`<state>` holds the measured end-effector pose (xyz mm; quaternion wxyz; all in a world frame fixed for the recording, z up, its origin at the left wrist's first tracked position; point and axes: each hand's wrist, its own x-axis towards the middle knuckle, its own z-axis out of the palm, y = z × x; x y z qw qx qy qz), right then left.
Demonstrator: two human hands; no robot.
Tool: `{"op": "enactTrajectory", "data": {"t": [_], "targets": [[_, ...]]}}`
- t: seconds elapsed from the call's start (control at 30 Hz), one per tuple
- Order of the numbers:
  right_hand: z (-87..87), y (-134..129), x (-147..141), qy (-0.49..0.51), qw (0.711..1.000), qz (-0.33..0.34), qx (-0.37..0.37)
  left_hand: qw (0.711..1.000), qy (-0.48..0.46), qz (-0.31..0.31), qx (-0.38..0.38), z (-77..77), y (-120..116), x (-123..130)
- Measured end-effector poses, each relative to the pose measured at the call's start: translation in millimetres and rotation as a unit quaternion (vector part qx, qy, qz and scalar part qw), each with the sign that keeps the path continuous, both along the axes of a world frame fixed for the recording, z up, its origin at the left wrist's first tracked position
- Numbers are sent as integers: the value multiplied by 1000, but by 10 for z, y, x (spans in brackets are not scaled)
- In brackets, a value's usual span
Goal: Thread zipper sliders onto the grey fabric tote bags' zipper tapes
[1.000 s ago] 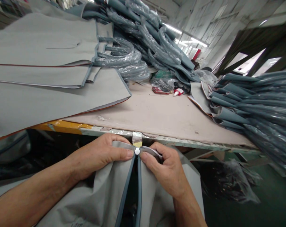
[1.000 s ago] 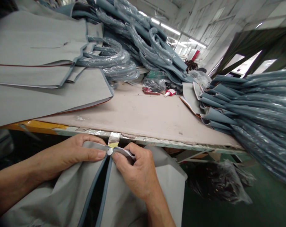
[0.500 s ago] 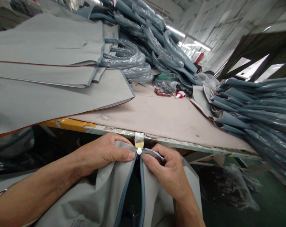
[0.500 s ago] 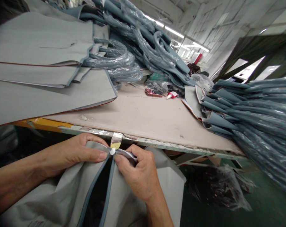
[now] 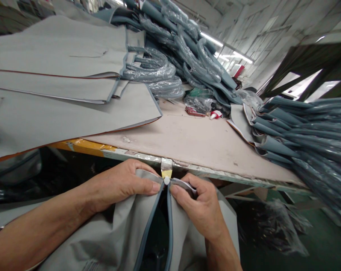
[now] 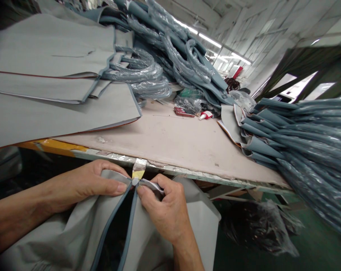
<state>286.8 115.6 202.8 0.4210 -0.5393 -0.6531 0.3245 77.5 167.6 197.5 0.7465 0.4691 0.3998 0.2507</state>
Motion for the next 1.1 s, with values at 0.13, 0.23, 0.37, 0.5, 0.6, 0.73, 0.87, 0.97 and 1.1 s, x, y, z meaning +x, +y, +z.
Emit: {"op": "enactTrajectory", "data": {"t": [0.13, 0.23, 0.37, 0.5, 0.6, 0.73, 0.87, 0.97, 1.1], "targets": [[1, 4, 1, -4, 1000, -5, 0, 1000, -20, -2, -8, 20, 0, 23], [6, 12, -7, -1, 1000, -5, -8, 1000, -17, -4, -9, 38, -3, 28], [15, 22, -21, 8, 1000, -5, -18, 1000, -2, 1, 6, 34, 1, 18], [26, 20, -30, 23, 1000, -1, -20, 1000, 9, 11, 27, 37, 1, 39], [34, 13, -34, 37, 999, -6, -21, 1000, -7, 23, 14, 62, -6, 71], [28, 7, -35, 42, 999, -1, -24, 999, 18, 39, 13, 102, -7, 95], [1, 24, -43, 45, 999, -14, -5, 998, 34, 49, 33, 125, 19, 116], [-22, 46, -42, 52, 999, -18, 0, 996, 43, 60, 51, 109, 37, 128], [-49, 53, -33, 45, 999, -8, -17, 995, 79, 42, 41, 64, 44, 92]]}}
